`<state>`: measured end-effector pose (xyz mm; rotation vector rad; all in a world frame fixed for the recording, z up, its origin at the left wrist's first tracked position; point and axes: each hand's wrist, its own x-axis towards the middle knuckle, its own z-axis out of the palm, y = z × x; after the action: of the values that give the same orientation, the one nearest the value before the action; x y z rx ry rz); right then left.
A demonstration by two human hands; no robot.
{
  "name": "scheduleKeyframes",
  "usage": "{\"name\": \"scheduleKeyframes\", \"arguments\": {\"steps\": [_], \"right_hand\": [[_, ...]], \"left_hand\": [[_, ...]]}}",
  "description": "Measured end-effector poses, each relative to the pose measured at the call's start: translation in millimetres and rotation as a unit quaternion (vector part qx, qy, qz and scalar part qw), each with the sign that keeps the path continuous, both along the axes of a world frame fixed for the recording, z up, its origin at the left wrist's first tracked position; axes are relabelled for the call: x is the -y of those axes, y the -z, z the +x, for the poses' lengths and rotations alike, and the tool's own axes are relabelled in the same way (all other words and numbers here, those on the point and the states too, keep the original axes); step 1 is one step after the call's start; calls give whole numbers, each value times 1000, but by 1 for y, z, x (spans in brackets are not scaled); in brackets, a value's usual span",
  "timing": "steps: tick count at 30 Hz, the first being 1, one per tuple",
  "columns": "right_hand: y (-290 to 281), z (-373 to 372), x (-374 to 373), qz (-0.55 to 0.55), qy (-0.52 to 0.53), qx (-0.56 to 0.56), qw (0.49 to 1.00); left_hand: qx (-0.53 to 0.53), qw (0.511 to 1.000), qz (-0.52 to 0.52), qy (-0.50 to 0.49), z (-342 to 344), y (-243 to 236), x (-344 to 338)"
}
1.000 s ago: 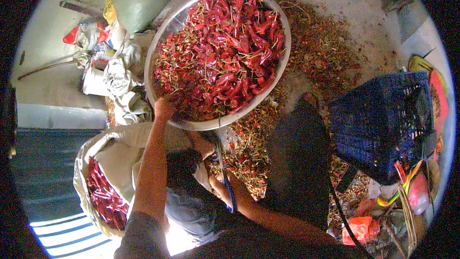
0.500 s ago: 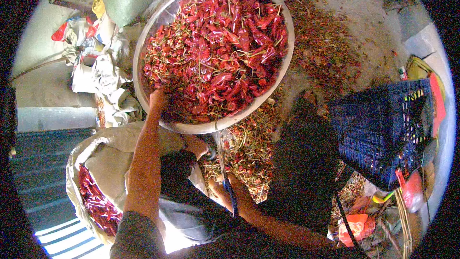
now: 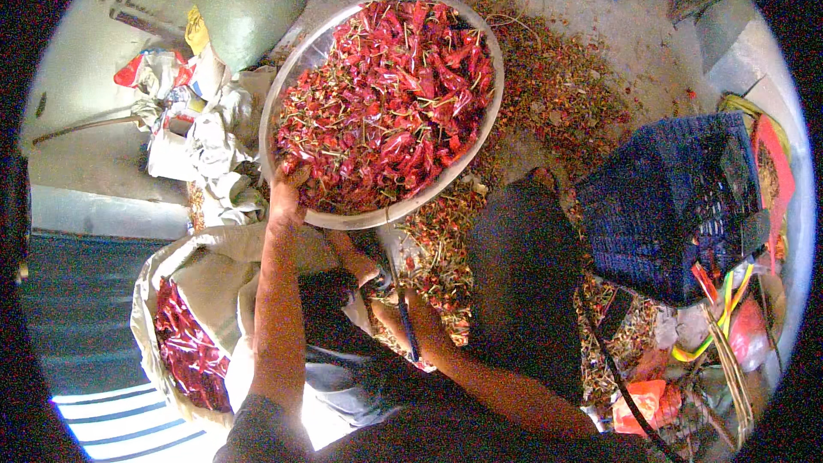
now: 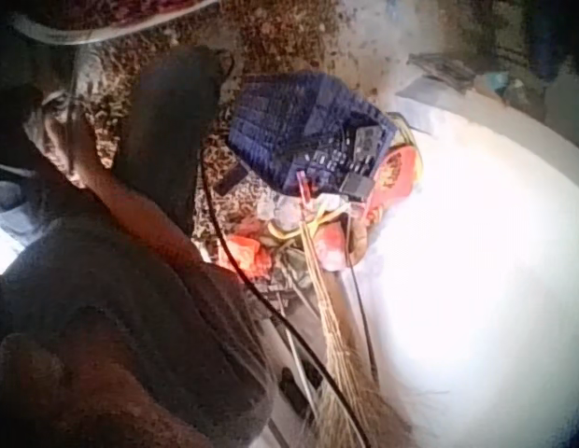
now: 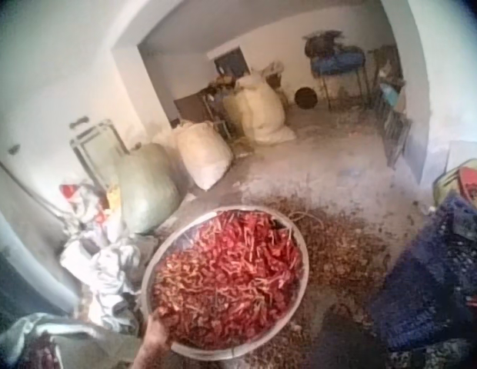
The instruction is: The person sits on the floor and uses scissors to trim the stems off dried red chili peppers. They pick up peppers from a large metal bowl, cut the stems, and drop the trimmed peppers into a sack.
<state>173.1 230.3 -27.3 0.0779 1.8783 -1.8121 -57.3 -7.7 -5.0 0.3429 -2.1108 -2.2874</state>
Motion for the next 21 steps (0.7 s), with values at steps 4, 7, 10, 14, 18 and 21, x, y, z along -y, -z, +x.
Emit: {"name": "scheduleKeyframes", "arguments": {"steps": [4,7,10,14,18,21], "right_hand": [[-15,-4,1,36,72,-85,993],[-17,-8,-6,94,15,-43,994],[-16,-10,-2,168,21,-141,975],[-5,-5,-2,230,44,-270,934],[-11,-6,-4,269,7,-313,911],[-16,-8,-7,273,16,-337,901]], "left_hand": [[32,993,111,-16,47,-21,-26],[34,981,184,-46,90,-27,-51],[64,960,263,-72,121,-8,-51],[87,914,379,-117,157,6,-54],[92,906,399,-110,173,18,-47],[132,903,393,-114,181,11,-58]]}}
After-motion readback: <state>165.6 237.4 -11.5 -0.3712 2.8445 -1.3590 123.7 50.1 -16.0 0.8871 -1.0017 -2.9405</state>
